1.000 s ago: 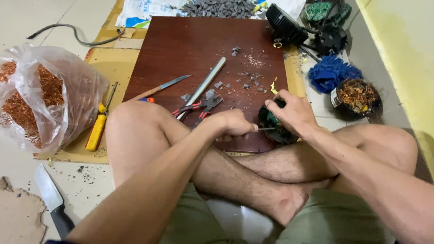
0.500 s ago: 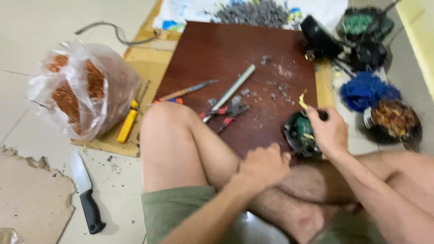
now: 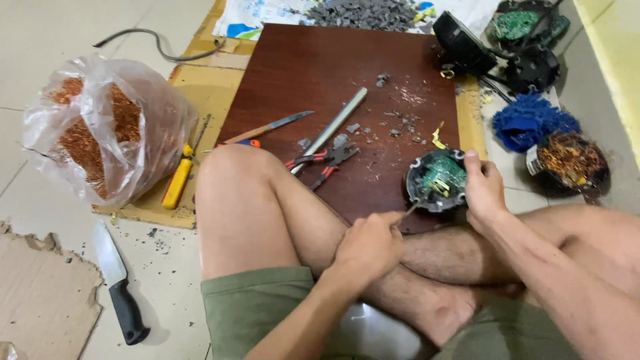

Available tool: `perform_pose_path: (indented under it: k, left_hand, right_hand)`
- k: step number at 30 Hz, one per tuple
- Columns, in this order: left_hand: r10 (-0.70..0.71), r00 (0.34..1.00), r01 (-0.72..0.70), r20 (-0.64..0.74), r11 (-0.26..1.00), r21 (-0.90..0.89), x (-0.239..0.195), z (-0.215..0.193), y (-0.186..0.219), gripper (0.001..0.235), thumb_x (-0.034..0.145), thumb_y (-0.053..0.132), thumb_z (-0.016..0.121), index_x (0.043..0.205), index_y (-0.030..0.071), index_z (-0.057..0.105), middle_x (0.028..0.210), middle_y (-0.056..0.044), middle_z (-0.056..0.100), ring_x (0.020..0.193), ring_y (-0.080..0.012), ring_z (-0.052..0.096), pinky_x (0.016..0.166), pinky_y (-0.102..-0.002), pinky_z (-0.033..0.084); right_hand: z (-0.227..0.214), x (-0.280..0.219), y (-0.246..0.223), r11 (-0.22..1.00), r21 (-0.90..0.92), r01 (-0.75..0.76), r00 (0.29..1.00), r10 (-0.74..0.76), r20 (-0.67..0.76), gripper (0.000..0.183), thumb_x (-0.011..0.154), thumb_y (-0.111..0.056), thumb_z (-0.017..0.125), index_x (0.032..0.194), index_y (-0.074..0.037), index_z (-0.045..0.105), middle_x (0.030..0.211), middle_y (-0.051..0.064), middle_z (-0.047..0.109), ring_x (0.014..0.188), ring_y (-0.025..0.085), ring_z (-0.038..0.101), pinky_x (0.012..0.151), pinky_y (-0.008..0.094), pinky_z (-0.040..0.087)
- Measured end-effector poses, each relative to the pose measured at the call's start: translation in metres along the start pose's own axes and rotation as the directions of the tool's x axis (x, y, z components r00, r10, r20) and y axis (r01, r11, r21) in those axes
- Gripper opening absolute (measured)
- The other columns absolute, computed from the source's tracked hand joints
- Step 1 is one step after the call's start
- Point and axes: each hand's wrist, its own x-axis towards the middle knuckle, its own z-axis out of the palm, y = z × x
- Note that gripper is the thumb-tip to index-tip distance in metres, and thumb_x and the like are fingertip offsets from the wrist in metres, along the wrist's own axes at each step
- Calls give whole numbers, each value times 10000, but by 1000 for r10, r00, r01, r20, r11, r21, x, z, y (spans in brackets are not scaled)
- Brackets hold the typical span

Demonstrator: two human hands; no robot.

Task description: The person sits on the floor and disassembles a small electronic component, likely a motor or fan housing. They use a screwdriver to pry open the casing and then use pliers to remove internal parts and wires. The person then uses a screwdriver to manipulate a small metal piece on the floor.

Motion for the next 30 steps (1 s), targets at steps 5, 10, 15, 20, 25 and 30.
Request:
perform_pose_path:
  k: [5,10,15,20,25,30]
  left_hand:
    - [28,999,-27,36,1000,-12,3,-6,-5,442,983,232,495,1359,309,715,1254,-197,751,1267,-427,659,1085,-564,533]
    - [10,998,-11,57,999,32,-2,-6,3,449,970,270,488,1333,389,724,1263,-173,754,1272,-413,656,1102,-555,525]
    - [16,1000,-20,27,988,152,8,-16,8,433,935,272,532,1297,340,759,1189,-173,781,1208,-407,702,1055,-529,559]
    - [7,998,-16,61,990,142,16,-25,1,421,946,243,514,1268,309,778,1206,-160,787,1244,-408,689,1081,-527,545]
    - [24,995,-37,92,989,146,31,-23,-1,426,938,254,518,1277,302,773,1126,-110,810,1235,-342,708,1079,-505,555]
    - [53,993,-74,109,977,199,34,-18,8,423,952,253,522,1301,291,758,1265,-165,763,1258,-390,689,1049,-526,567]
  right_hand:
    - [-21,27,22,992,-122,12,999,-8,34,541,1044,-508,616,1340,-56,643,1284,227,654,1265,430,586,1039,559,454]
    - [-32,-3,-9,985,-170,-10,998,21,60,485,1048,-484,436,1389,-194,622,1375,162,649,1341,405,555,1124,550,391]
    - [-29,1,-27,926,-370,77,967,21,253,719,1081,-651,403,1477,-87,607,1421,223,643,1369,466,545,1146,590,397]
    - [-27,19,-14,905,-413,107,956,21,293,724,1060,-714,428,1403,-119,656,1307,199,699,1285,470,601,1076,602,447]
    - [-26,22,-18,906,-406,121,945,20,327,643,1048,-648,432,1319,-110,656,1235,223,700,1246,489,608,1045,608,449]
    - [-10,32,1,959,-282,36,942,61,330,640,1014,-588,477,1406,-123,673,1401,196,652,1368,457,542,1157,579,380]
